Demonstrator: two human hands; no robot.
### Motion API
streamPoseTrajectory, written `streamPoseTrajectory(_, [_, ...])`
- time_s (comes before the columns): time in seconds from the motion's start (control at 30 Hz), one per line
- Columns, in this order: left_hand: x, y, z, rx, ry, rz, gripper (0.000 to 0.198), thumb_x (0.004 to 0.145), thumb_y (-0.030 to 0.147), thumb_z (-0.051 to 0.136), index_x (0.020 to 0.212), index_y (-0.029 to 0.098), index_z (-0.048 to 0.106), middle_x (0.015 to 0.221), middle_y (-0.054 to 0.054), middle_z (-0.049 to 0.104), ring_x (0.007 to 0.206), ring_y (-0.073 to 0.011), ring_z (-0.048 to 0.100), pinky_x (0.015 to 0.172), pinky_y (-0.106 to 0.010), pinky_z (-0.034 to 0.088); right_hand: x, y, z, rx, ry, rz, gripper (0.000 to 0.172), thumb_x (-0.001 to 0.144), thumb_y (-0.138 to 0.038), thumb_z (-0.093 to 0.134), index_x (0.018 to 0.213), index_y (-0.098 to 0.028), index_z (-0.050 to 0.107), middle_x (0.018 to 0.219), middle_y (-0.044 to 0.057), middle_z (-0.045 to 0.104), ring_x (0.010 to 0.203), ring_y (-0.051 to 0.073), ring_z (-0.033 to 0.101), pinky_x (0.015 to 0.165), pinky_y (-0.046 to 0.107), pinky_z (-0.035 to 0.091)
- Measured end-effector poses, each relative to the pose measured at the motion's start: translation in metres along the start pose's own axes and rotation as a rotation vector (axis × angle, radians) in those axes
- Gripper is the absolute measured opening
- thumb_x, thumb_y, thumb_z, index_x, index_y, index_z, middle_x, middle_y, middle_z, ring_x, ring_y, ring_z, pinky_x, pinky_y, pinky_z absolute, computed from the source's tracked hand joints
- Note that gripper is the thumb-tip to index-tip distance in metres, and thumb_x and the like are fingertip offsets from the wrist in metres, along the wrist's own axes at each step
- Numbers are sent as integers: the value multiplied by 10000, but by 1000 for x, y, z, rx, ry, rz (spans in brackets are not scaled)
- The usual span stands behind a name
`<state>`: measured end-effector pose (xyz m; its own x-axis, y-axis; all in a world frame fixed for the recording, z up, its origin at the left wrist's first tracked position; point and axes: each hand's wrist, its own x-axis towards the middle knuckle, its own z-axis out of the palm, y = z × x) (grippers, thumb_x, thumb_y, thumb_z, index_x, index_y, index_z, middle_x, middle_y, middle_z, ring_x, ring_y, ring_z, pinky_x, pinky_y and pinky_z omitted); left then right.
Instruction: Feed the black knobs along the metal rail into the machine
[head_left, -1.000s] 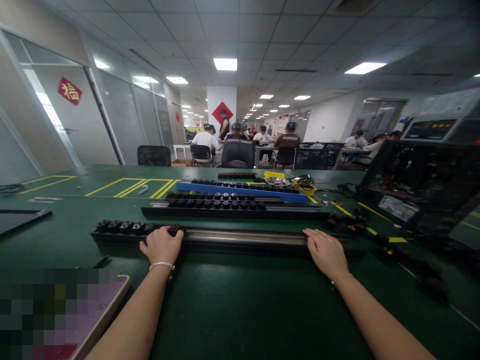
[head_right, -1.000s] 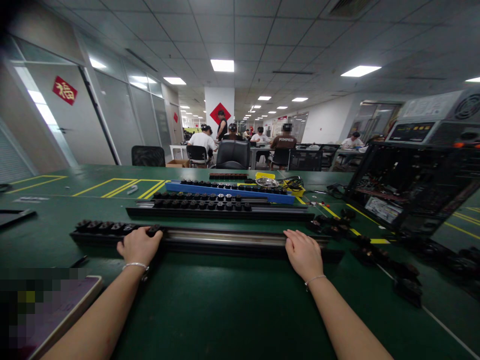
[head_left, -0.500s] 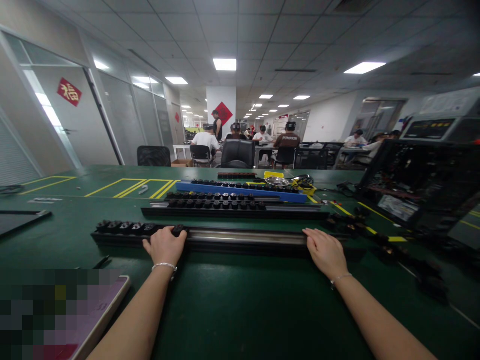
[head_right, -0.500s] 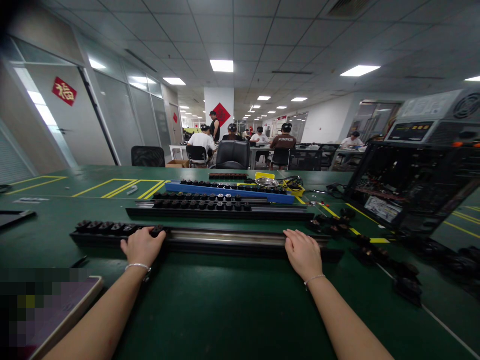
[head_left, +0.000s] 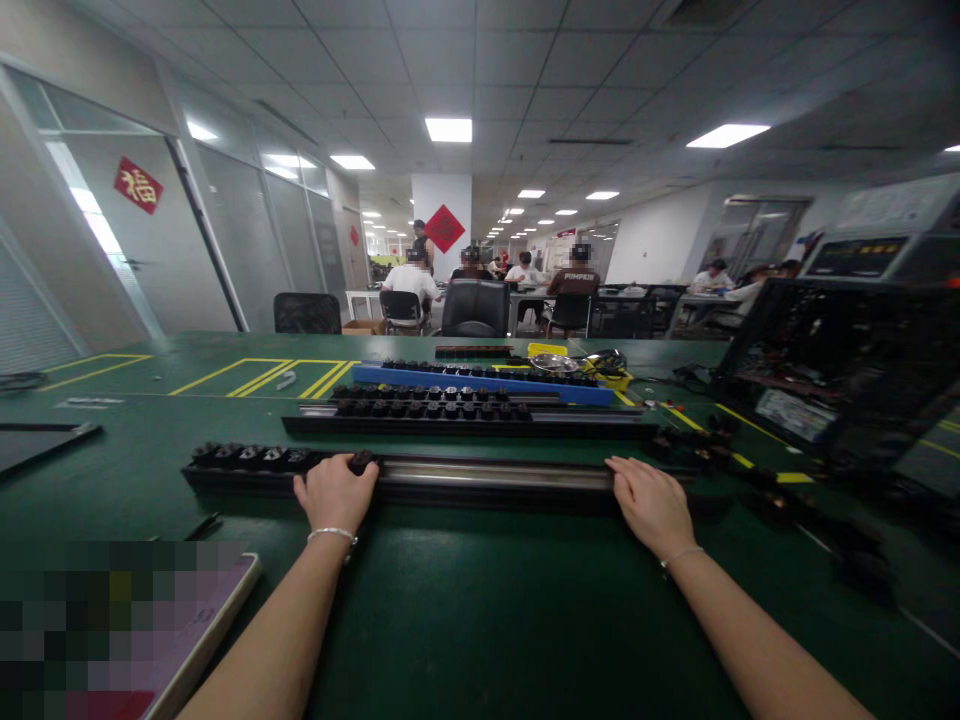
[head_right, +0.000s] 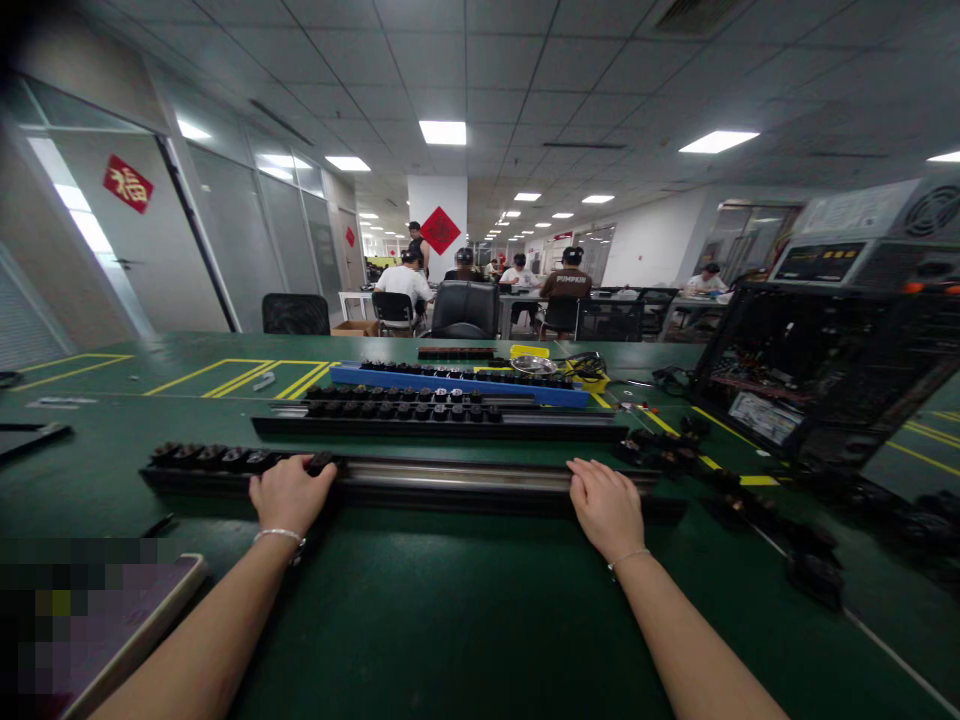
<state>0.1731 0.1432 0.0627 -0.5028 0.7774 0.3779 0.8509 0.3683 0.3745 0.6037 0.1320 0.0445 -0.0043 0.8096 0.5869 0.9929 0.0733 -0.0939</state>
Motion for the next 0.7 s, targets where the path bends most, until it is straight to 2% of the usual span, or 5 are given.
streamPoseTrajectory(0.7, [-7, 9, -1, -24, -11, 59, 422, 729, 491, 448, 928, 180, 652, 969, -130, 655, 1004, -311, 547, 1009, -558, 221, -1, 0, 1, -7, -11, 9, 397, 875, -303, 301, 1090, -241, 629, 1154, 6, 629, 1120, 190, 519, 939, 389, 334])
